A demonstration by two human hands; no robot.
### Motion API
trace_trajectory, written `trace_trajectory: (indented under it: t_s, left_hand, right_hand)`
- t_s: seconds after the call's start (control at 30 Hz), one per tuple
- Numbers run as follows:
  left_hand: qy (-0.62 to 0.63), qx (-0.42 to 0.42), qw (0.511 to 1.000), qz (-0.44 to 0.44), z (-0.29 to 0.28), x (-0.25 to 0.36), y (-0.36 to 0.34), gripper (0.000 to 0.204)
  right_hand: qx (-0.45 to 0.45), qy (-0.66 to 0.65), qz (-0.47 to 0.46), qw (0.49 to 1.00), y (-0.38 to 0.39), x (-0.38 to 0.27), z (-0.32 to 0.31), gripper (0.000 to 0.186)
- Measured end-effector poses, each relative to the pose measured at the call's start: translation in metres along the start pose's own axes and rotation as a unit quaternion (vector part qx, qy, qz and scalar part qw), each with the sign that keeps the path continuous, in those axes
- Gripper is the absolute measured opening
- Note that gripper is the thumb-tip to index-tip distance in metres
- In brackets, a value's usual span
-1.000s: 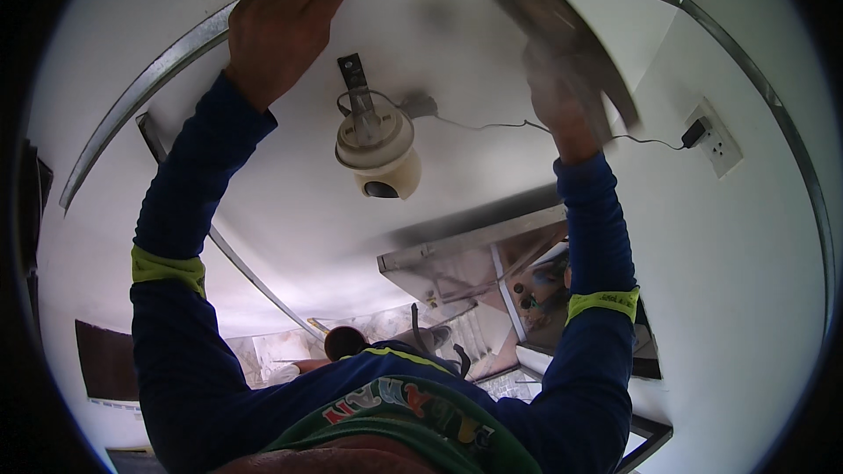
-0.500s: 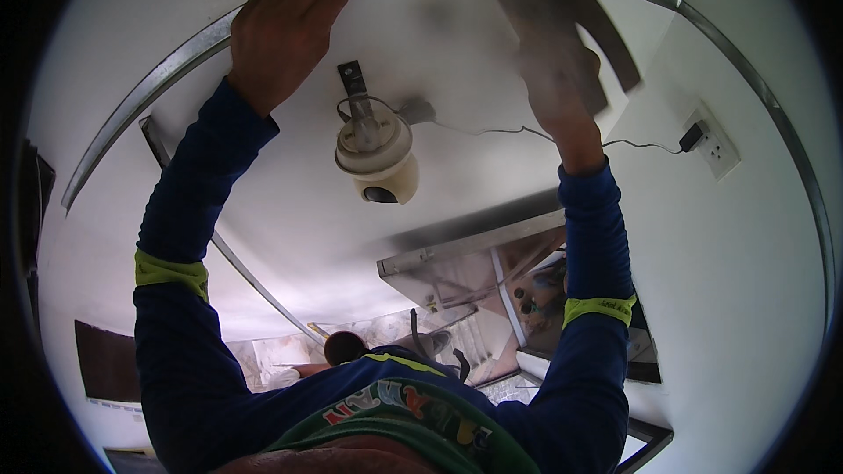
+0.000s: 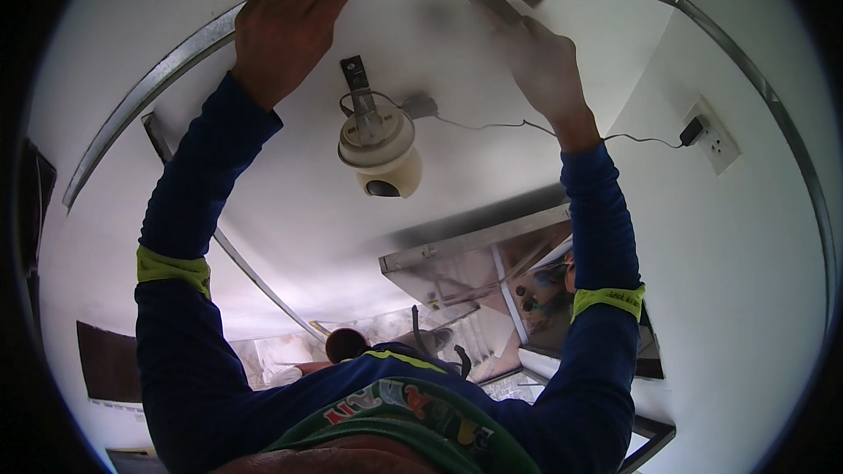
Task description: The person uses a hammer to secure a metal trim strip along the ceiling edge. They repeatedly tap the trim into place while holding it with the other hand. Another person is visible below, assisting with a metal frame.
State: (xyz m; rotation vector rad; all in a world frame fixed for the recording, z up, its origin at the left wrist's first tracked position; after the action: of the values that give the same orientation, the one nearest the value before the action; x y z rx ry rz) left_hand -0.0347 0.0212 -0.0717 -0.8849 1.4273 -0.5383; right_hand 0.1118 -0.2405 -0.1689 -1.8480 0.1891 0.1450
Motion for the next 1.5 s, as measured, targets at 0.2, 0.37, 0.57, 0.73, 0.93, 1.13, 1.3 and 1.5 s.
trace_trajectory:
  t_s: [0.2, 0.37, 0.57, 0.73, 0.93, 1.13, 1.3, 1.5]
  left_hand:
    - [0.004, 0.008, 1.0, -0.002, 0.0, 0.0, 0.0, 0.021]
    - [0.008, -0.009, 1.0, -0.007, 0.002, 0.0, 0.003, 0.022]
    - [-0.017, 0.006, 1.0, 0.008, 0.005, -0.003, 0.002, 0.02]
    - [-0.003, 0.004, 1.0, -0.001, 0.004, -0.002, 0.002, 0.021]
    - [0.011, -0.008, 1.0, -0.007, 0.002, 0.0, 0.004, 0.024]
    - [0.0, -0.006, 1.0, -0.005, 0.004, -0.002, 0.003, 0.021]
    - [0.006, -0.011, 1.0, 0.0, 0.001, -0.002, 0.002, 0.02]
    - [0.0, -0.033, 0.999, 0.007, -0.003, -0.005, -0.006, 0.014]
  right_hand:
    - [0.108, -0.137, -0.072, 0.982, 0.004, 0.002, -0.001, 0.054]
    - [0.024, 0.017, -0.002, 1.0, 0.0, 0.007, -0.001, 0.05]
    - [-0.021, 0.081, 0.011, 0.996, -0.004, -0.001, -0.003, 0.036]
    - [0.044, -0.108, -0.088, 0.989, -0.003, -0.004, -0.004, 0.025]
    - [-0.008, 0.078, 0.071, 0.994, 0.0, 0.016, -0.001, 0.03]
    - [-0.038, 0.085, 0.017, 0.996, 0.002, 0.018, 0.004, 0.026]
    - [-0.051, 0.094, -0.032, 0.994, -0.013, -0.002, -0.001, 0.035]
    - [0.039, 0.057, 0.157, 0.985, 0.043, -0.039, -0.037, 0.04]
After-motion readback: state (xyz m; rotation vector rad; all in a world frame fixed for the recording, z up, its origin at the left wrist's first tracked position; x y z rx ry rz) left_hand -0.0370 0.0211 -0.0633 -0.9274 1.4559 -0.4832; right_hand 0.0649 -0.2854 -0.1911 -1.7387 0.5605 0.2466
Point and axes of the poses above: each hand's wrist, its own y-axis away from the middle knuckle, its own z-axis out of the palm, x = y × z, the point moved 1 cm from there along -y, towards the middle knuckle, and after that the axes turned 7 degrees about -z, right-handed, at the moved point
